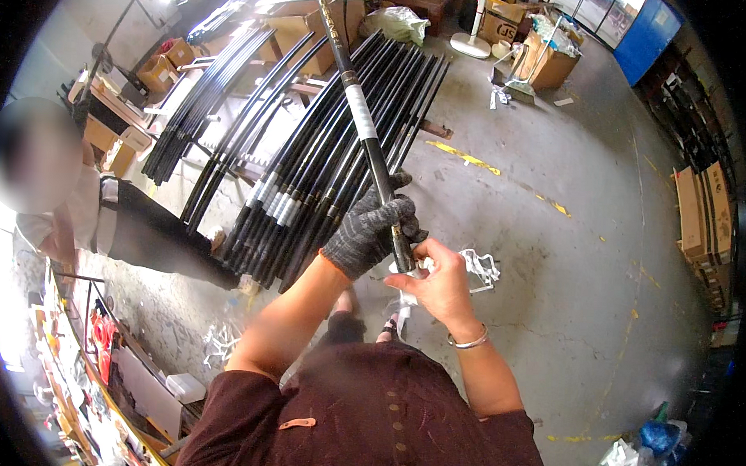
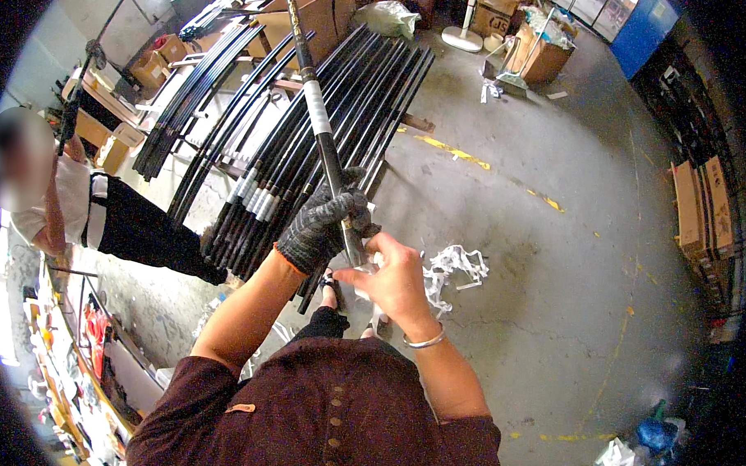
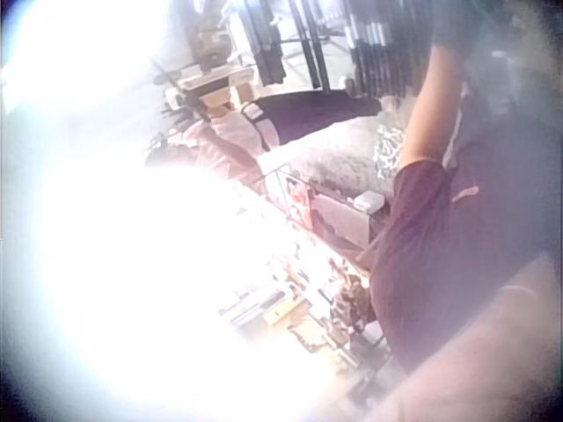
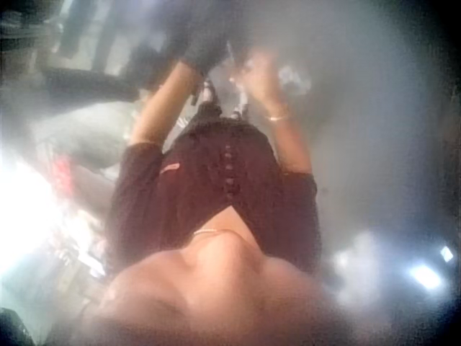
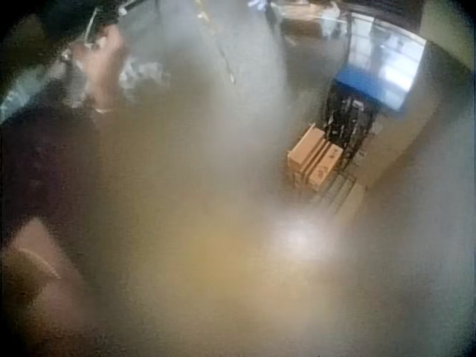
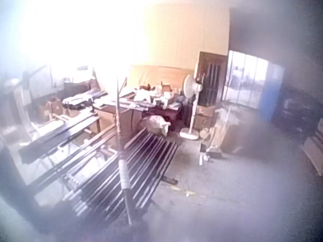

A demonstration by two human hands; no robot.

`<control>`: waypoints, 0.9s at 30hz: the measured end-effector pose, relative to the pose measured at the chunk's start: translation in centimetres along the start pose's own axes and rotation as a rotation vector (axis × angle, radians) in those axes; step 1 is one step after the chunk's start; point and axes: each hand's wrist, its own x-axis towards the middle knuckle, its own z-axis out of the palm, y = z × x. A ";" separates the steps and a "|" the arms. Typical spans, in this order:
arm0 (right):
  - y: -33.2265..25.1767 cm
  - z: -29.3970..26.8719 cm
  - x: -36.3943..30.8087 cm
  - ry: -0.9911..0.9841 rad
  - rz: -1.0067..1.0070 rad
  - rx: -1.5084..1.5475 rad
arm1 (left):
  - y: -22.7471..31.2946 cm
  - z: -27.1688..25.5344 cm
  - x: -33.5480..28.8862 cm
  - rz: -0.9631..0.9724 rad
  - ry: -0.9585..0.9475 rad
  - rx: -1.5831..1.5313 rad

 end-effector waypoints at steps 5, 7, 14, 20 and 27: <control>-0.9 -2.3 -0.1 -0.025 -0.059 -0.105 | 0.3 0.3 0.2 -0.001 0.033 0.054; -0.4 -2.1 0.1 0.011 -0.146 -0.243 | -0.2 0.0 0.6 0.014 0.068 0.084; 0.9 0.0 0.9 0.010 -0.271 -0.703 | -3.2 0.4 1.7 0.148 0.333 0.322; -0.1 -0.9 1.2 -0.085 -0.140 -0.180 | -2.1 -0.1 2.0 0.179 0.364 0.424; 1.1 0.7 1.5 -0.167 -0.067 -0.418 | -3.4 -1.7 2.5 0.159 0.379 0.345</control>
